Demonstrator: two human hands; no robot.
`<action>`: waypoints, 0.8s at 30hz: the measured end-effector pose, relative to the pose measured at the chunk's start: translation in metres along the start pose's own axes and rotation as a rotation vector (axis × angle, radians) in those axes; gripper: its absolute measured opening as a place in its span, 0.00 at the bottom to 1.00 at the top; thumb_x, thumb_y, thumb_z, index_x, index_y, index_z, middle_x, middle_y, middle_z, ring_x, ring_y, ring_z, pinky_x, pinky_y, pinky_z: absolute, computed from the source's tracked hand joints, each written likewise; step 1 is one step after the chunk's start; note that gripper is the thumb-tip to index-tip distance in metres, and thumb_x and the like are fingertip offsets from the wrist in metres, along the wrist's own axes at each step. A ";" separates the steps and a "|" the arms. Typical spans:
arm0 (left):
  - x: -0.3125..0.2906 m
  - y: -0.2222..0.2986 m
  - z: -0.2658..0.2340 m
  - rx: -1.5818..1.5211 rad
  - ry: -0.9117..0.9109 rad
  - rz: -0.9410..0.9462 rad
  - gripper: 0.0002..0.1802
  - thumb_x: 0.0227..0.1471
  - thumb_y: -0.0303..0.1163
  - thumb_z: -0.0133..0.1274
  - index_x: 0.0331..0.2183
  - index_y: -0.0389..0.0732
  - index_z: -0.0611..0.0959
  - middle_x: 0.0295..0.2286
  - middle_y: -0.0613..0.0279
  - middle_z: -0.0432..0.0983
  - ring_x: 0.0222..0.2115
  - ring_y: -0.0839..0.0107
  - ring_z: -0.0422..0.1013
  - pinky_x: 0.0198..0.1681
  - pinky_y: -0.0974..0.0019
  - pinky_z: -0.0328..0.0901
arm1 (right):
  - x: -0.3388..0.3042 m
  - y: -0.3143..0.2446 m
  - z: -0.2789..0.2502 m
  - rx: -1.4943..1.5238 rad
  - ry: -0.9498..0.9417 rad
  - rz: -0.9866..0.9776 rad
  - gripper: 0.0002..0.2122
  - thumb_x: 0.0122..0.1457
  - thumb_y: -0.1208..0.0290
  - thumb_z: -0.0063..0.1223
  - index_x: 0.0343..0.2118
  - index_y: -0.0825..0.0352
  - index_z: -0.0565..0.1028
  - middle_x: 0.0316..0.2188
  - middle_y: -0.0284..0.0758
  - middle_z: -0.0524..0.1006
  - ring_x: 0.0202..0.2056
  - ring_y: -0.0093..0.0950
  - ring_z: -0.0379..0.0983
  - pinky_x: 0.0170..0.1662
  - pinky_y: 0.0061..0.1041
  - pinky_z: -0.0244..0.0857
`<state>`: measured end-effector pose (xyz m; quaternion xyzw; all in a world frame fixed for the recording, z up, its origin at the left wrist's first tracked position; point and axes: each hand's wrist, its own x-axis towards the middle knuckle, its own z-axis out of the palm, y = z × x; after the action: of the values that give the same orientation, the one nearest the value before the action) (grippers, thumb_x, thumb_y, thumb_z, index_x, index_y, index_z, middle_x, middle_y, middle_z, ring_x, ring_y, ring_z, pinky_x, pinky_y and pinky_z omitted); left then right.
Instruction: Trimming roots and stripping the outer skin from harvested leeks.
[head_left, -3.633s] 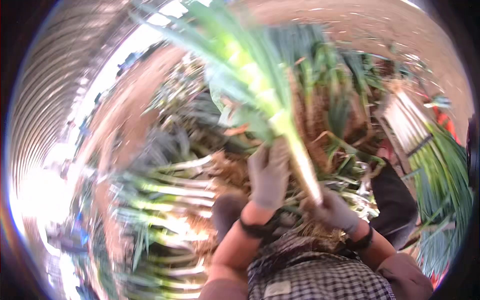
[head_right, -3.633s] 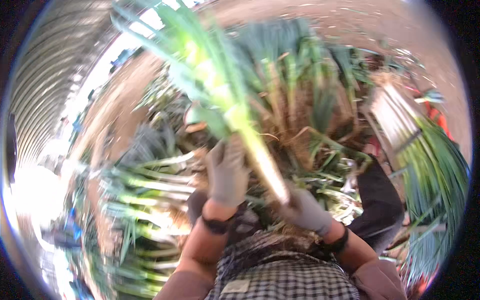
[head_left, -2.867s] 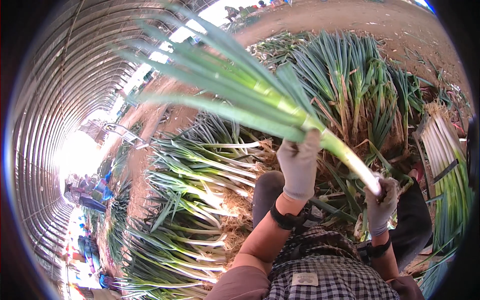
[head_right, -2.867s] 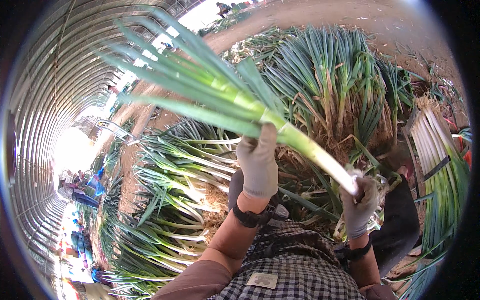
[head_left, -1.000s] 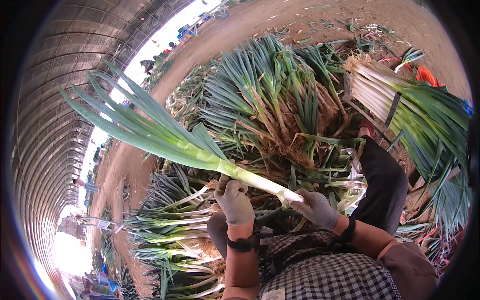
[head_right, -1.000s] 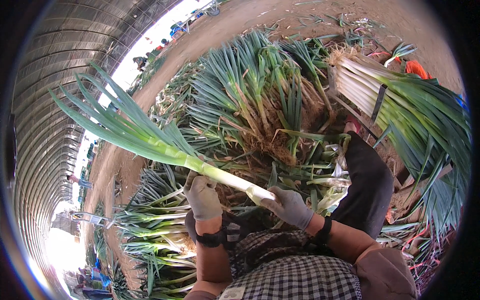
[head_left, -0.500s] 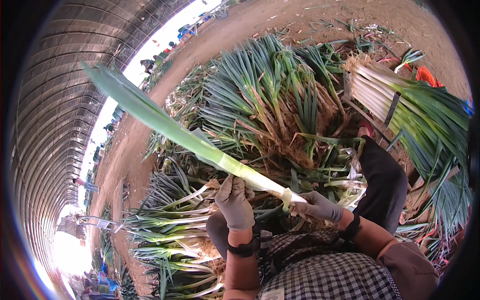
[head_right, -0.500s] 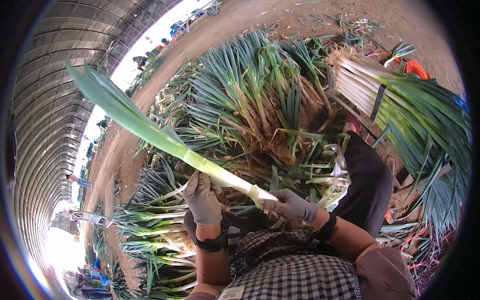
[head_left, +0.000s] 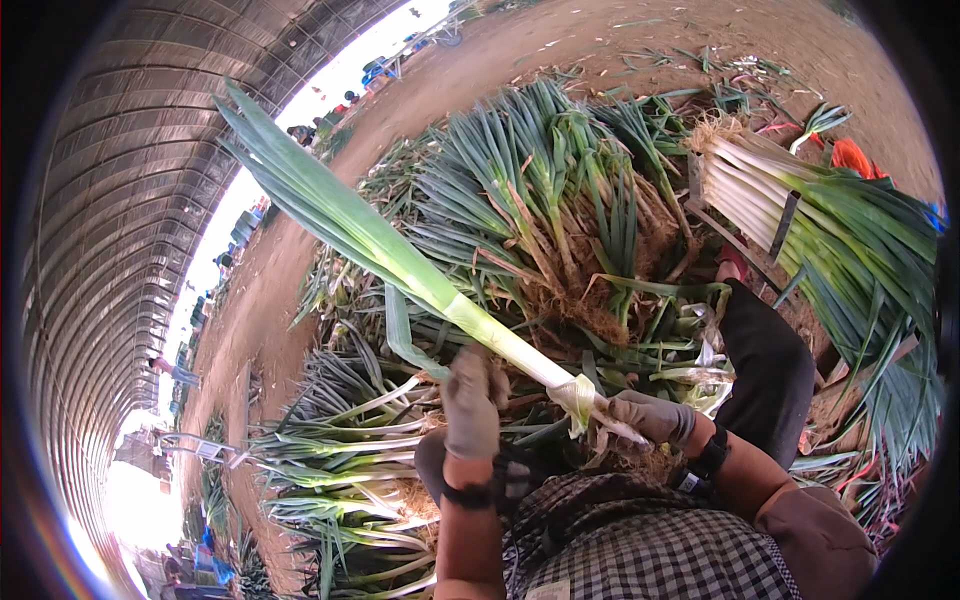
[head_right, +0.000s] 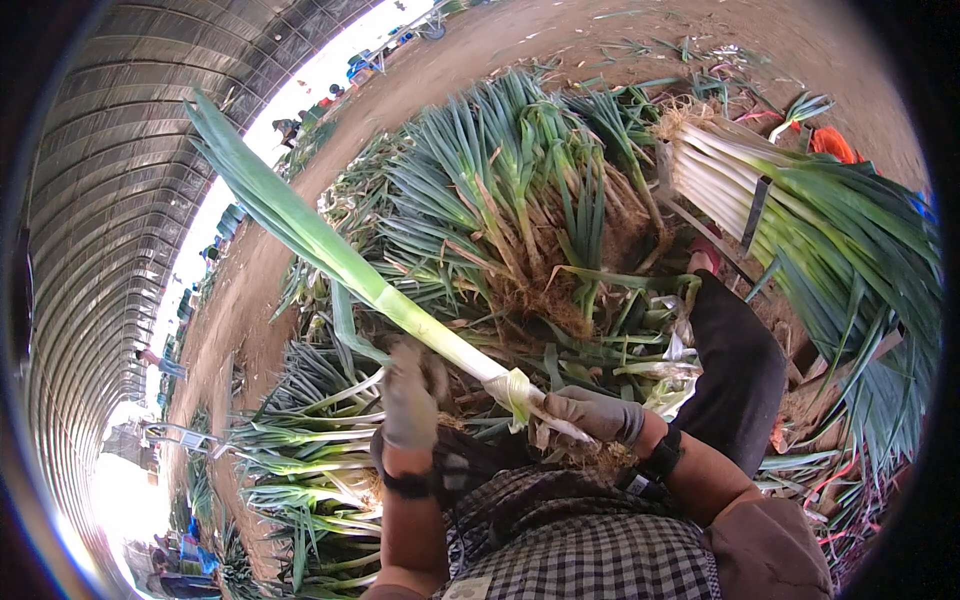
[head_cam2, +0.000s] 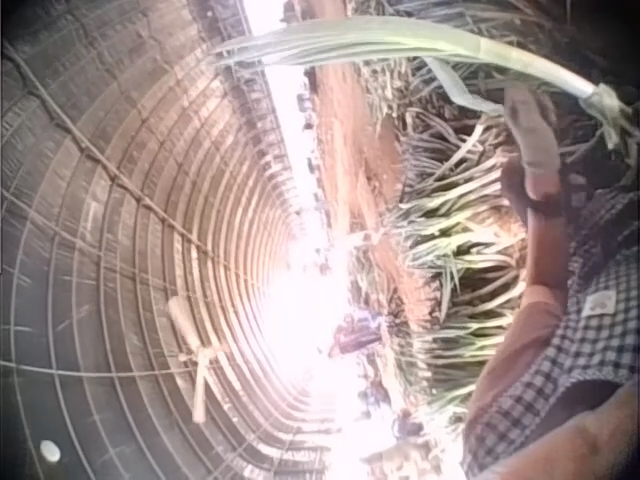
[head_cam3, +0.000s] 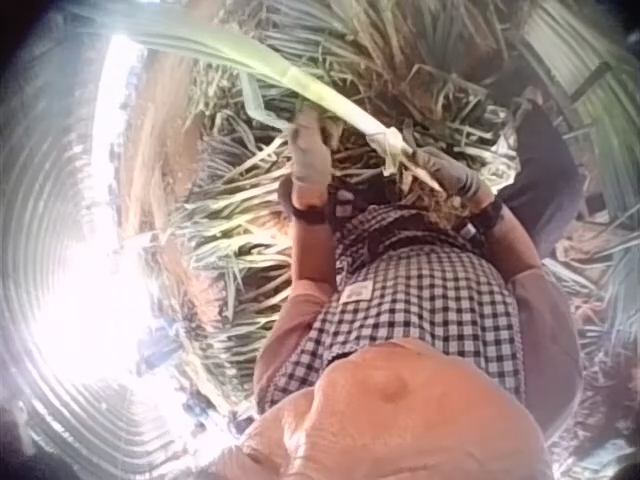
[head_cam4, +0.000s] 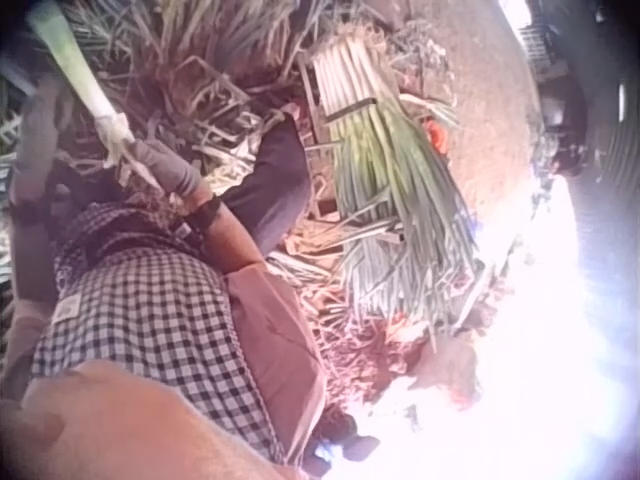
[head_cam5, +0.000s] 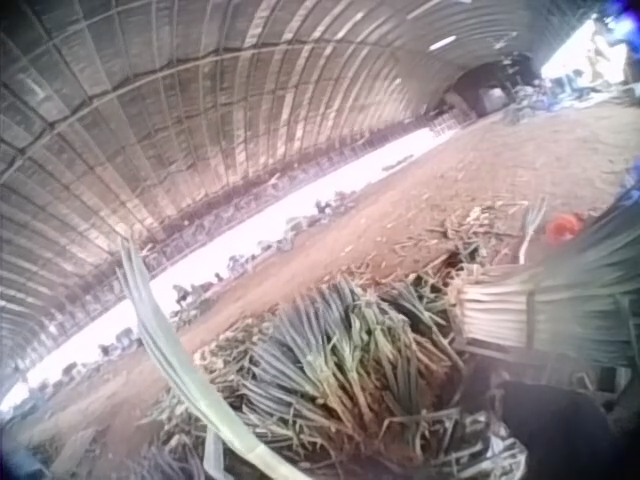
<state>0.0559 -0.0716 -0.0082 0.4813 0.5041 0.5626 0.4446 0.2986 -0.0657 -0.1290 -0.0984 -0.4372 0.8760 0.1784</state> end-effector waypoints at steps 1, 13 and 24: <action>0.011 0.012 0.009 -0.001 0.001 0.003 0.21 0.60 0.46 0.47 0.43 0.37 0.78 0.20 0.72 0.68 0.16 0.85 0.56 0.19 0.77 0.53 | 0.001 0.004 -0.003 0.047 -0.138 0.031 0.18 0.62 0.56 0.50 0.37 0.71 0.77 0.24 0.29 0.76 0.20 0.14 0.67 0.20 0.16 0.61; 0.069 -0.018 0.020 -0.477 0.529 -0.160 0.12 0.53 0.41 0.59 0.35 0.44 0.81 0.17 0.78 0.62 0.17 0.84 0.57 0.21 0.77 0.55 | 0.021 0.025 0.028 -0.383 0.739 -0.250 0.25 0.57 0.47 0.54 0.39 0.71 0.76 0.25 0.30 0.77 0.23 0.15 0.70 0.25 0.17 0.64; -0.051 -0.070 0.050 -0.473 -0.043 -0.531 0.15 0.59 0.42 0.52 0.35 0.38 0.78 0.22 0.68 0.67 0.16 0.81 0.60 0.18 0.77 0.55 | 0.008 0.006 0.004 -0.313 0.895 -0.363 0.24 0.62 0.48 0.48 0.38 0.72 0.74 0.21 0.29 0.73 0.21 0.17 0.67 0.24 0.19 0.61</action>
<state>0.1137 -0.1083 -0.0812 0.2290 0.4580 0.5181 0.6851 0.2884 -0.0684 -0.1315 -0.4123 -0.4540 0.6266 0.4809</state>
